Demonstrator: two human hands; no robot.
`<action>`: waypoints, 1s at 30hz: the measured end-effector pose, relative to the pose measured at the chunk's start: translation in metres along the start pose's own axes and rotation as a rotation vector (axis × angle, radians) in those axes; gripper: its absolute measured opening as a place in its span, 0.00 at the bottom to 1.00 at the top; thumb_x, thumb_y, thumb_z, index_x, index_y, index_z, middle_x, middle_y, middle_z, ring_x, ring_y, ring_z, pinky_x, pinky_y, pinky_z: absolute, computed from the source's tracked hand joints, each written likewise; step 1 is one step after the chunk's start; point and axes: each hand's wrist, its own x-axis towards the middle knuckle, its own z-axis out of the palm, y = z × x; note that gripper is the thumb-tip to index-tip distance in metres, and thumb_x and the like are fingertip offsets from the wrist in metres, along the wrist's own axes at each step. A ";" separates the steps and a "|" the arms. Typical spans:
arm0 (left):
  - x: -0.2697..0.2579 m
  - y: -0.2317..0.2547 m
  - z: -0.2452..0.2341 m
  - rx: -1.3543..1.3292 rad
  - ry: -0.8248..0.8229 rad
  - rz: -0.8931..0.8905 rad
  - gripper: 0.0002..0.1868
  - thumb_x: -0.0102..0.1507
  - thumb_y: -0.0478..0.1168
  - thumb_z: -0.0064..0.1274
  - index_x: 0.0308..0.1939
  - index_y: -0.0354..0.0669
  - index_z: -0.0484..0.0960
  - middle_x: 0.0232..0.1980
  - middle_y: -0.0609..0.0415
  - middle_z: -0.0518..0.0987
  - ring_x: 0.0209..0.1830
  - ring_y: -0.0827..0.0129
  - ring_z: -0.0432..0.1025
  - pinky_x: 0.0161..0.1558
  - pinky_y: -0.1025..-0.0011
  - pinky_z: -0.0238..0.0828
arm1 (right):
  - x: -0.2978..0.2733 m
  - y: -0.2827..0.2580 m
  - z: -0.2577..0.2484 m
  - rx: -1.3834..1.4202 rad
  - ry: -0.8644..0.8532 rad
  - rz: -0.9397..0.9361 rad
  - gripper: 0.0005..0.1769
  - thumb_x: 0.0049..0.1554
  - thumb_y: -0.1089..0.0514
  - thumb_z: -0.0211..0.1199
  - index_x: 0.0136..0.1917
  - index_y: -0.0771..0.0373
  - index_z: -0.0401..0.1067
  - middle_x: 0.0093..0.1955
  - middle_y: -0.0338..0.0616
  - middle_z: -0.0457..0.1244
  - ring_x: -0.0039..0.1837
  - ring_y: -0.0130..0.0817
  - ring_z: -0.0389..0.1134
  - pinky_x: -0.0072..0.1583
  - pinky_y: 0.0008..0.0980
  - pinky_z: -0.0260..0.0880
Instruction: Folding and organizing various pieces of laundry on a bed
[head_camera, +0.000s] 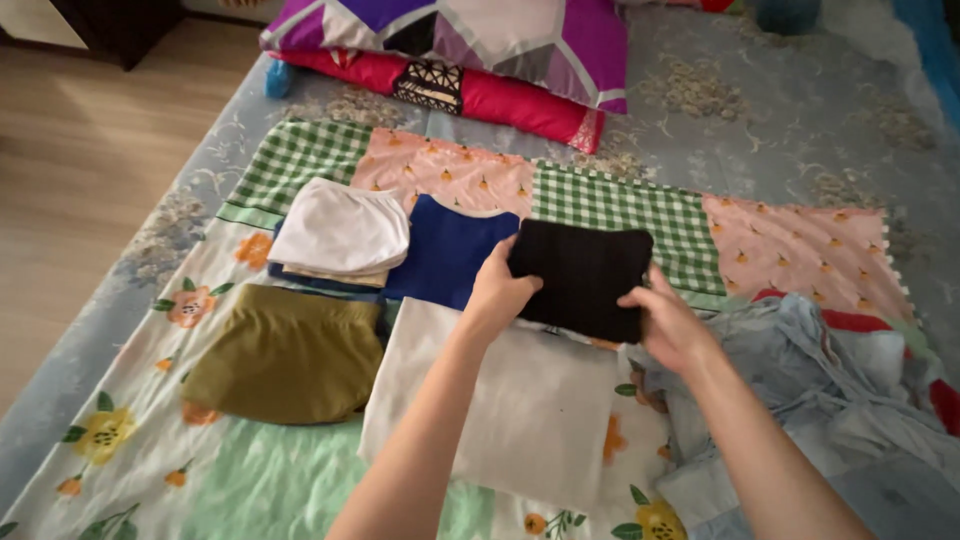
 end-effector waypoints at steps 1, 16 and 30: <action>0.006 0.000 0.000 0.111 0.003 0.004 0.42 0.53 0.34 0.65 0.72 0.43 0.69 0.62 0.34 0.77 0.66 0.40 0.70 0.63 0.49 0.70 | 0.007 0.002 -0.003 0.020 0.024 -0.011 0.50 0.50 0.71 0.54 0.82 0.42 0.52 0.74 0.52 0.57 0.65 0.50 0.62 0.64 0.54 0.64; -0.028 -0.013 0.071 0.548 0.040 0.233 0.16 0.61 0.38 0.49 0.52 0.46 0.79 0.46 0.42 0.85 0.51 0.43 0.79 0.51 0.48 0.78 | 0.042 0.104 -0.062 -0.286 0.380 -0.020 0.32 0.60 0.57 0.62 0.77 0.57 0.60 0.78 0.53 0.52 0.74 0.57 0.59 0.69 0.52 0.61; -0.223 -0.126 0.222 0.718 -0.377 -0.208 0.35 0.52 0.52 0.47 0.63 0.48 0.63 0.60 0.50 0.71 0.61 0.49 0.69 0.64 0.43 0.53 | -0.191 -0.003 -0.160 -2.211 0.354 -0.273 0.34 0.46 0.57 0.62 0.64 0.29 0.68 0.57 0.25 0.62 0.63 0.40 0.62 0.58 0.47 0.60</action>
